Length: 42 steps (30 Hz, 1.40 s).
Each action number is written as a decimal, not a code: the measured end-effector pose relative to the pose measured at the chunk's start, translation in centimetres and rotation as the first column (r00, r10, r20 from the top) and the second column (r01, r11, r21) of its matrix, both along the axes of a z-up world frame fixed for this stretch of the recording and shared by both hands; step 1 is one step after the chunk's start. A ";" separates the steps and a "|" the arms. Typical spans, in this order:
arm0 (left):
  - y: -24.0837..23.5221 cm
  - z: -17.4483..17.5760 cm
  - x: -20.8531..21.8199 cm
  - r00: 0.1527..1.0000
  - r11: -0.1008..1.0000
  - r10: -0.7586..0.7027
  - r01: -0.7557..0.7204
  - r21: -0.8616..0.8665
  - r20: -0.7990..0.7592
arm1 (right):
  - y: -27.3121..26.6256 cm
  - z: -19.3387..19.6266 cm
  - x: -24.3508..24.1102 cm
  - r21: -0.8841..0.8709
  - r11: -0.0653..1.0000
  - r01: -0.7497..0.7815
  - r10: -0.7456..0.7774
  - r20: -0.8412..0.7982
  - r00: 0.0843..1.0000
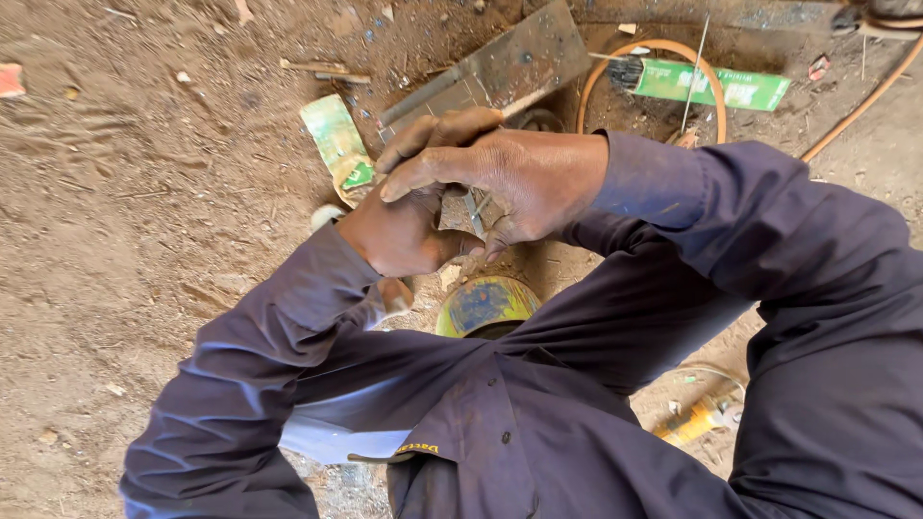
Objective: The person sits on the ground and uses a hammer to adjust a metal piece on a flat surface. They then use a welding torch to weld the metal piece, creating sparks. After welding, the person inspects the welded area and handles a small plastic bag.
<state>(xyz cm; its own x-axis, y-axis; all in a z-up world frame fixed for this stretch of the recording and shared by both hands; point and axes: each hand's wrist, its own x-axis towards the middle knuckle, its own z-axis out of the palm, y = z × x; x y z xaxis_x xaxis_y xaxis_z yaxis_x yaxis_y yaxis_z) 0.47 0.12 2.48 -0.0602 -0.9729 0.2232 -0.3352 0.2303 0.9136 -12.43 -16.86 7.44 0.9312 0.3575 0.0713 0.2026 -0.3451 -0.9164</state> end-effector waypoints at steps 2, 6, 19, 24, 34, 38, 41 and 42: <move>-0.1 0.4 0.0 1.000 1.000 0.006 -0.006 -0.007 -0.004 | 0.1 0.4 0.1 -0.010 1.000 -0.005 0.004 -0.050 0.999; -0.1 1.1 -0.1 0.999 1.000 -0.010 0.010 0.008 -0.038 | 0.1 1.1 0.1 -0.001 1.000 -0.002 0.002 -0.022 1.000; 0.5 1.7 0.5 0.988 0.996 0.041 -0.029 0.084 -0.150 | -0.7 0.9 0.4 -0.087 0.993 0.081 -0.061 0.213 0.975; 0.8 1.7 0.5 0.995 0.991 0.102 -0.102 -0.087 -0.004 | -1.7 1.5 -0.7 -0.165 0.978 0.126 -0.093 0.190 0.977; 1.1 2.9 1.5 0.956 0.970 0.244 -0.243 -0.027 0.162 | -2.7 3.2 -1.4 -0.396 0.877 0.271 -0.193 0.226 0.955; 0.9 3.2 1.4 0.948 0.969 0.200 -0.229 0.094 0.246 | -2.4 4.1 -1.4 -0.468 0.836 0.288 -0.192 0.242 0.951; 1.2 2.5 1.8 0.925 0.954 0.137 -0.219 0.202 0.354 | -1.2 5.1 -0.9 -0.486 0.815 0.315 -0.228 0.231 0.946; 1.4 2.0 2.0 0.909 0.940 0.095 -0.216 0.265 0.406 | -0.4 5.4 -0.7 -0.492 0.809 0.320 -0.246 0.211 0.946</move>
